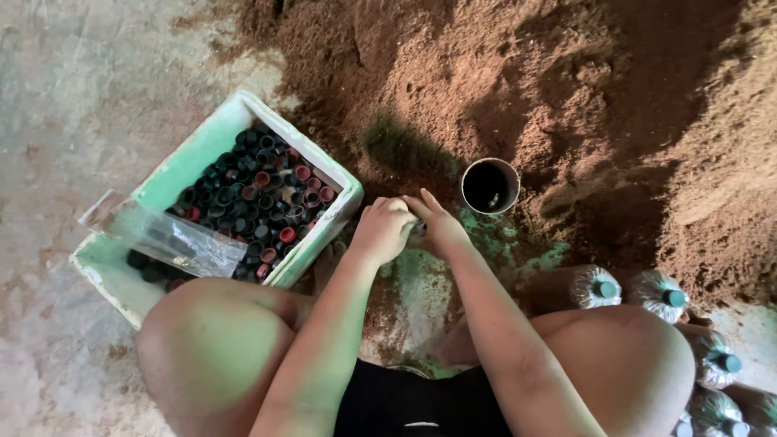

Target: The person scoops soil into a cylindrical pot using a plastic tube. They then place small black objects into the pot and cover them with more soil. Finally, they place a plastic bag over the top of the pot.

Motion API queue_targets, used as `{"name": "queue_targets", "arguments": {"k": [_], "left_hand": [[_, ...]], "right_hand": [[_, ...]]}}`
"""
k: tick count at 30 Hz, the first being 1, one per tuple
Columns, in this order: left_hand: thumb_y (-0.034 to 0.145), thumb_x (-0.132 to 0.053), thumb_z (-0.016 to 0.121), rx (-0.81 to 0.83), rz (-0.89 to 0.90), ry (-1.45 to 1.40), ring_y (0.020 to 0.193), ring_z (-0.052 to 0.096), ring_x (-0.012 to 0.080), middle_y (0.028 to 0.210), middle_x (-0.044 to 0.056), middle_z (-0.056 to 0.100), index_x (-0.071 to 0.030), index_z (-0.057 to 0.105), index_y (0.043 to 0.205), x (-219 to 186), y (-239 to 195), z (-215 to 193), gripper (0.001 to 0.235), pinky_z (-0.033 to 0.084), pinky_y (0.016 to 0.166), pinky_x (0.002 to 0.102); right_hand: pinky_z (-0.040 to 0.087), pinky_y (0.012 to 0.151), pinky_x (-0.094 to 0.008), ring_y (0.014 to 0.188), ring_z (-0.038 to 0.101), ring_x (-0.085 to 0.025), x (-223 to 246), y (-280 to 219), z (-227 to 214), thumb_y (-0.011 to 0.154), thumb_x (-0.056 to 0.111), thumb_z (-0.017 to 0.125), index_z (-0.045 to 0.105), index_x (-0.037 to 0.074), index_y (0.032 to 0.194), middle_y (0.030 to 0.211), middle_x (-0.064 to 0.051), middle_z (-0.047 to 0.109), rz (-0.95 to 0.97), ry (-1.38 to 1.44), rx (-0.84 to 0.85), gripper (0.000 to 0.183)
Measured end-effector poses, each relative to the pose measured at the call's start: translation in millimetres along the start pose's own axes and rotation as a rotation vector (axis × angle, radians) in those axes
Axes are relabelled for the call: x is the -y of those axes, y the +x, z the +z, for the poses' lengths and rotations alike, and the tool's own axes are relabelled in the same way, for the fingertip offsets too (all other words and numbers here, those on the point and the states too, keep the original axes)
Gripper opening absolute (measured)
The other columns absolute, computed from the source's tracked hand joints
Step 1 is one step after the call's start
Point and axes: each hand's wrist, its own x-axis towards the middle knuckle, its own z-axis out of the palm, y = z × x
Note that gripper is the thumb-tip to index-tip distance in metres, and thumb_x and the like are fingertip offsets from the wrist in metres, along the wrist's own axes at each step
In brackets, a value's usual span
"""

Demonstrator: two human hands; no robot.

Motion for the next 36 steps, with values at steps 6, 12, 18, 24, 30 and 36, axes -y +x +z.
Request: {"name": "queue_targets", "arguments": {"k": [6,12,18,24,30,36], "left_hand": [[0.093,-0.019,0.067,-0.029,0.010,0.119,0.113,0.052,0.0245,0.113,0.001,0.062,-0.021,0.076,0.116,10,2,-5,0.024,0.045,0.094,0.039],[0.100,-0.009,0.057,-0.138,0.028,-0.131,0.092,0.050,0.0253,0.085,0.002,0.057,-0.008,0.065,0.081,-6,-5,-19,0.021,0.039,0.084,0.038],[0.103,-0.004,0.053,-0.145,0.013,-0.148,0.092,0.053,0.0236,0.086,-0.001,0.054,-0.012,0.053,0.072,-2,9,-2,0.032,0.047,0.085,0.039],[0.089,-0.014,0.066,-0.219,0.039,-0.133,0.094,0.063,0.0256,0.089,-0.005,0.054,-0.027,0.064,0.073,10,14,-17,0.021,0.058,0.068,0.045],[0.087,-0.019,0.076,-0.051,-0.089,-0.085,0.136,0.047,0.0409,0.147,0.005,0.049,-0.028,0.072,0.124,43,12,-6,0.038,0.049,0.104,0.061],[0.099,-0.012,0.068,-0.279,-0.046,-0.386,0.121,0.055,0.0531,0.118,0.009,0.060,-0.011,0.077,0.101,54,14,29,0.010,0.065,0.082,0.047]], "right_hand": [[0.050,0.115,-0.047,0.140,0.051,-0.036,-5,6,-3,0.063,0.044,0.093,0.038,0.048,0.157,0.170,-0.001,0.028,-0.004,0.072,-0.008,0.108],[0.046,0.120,-0.044,0.146,0.044,-0.035,-14,12,11,0.071,0.038,0.090,0.043,0.047,0.154,0.170,-0.005,0.027,0.004,0.126,-0.038,0.096],[0.045,0.120,-0.046,0.143,0.048,-0.039,-16,14,28,0.073,0.031,0.083,0.055,0.035,0.148,0.169,-0.012,0.028,-0.152,0.028,-0.247,0.081],[0.048,0.113,-0.049,0.136,0.055,-0.039,-41,36,55,0.076,0.021,0.077,0.071,0.022,0.125,0.162,-0.012,0.042,-0.314,0.082,-0.386,0.050],[0.046,0.116,-0.047,0.142,0.050,-0.035,-34,32,40,0.088,0.052,0.073,0.065,0.034,0.137,0.164,-0.002,0.040,-0.218,0.076,-0.256,0.053],[0.045,0.119,-0.042,0.144,0.048,-0.029,-35,30,34,0.083,0.047,0.079,0.059,0.042,0.143,0.164,0.003,0.040,-0.188,0.168,-0.229,0.063]]}}
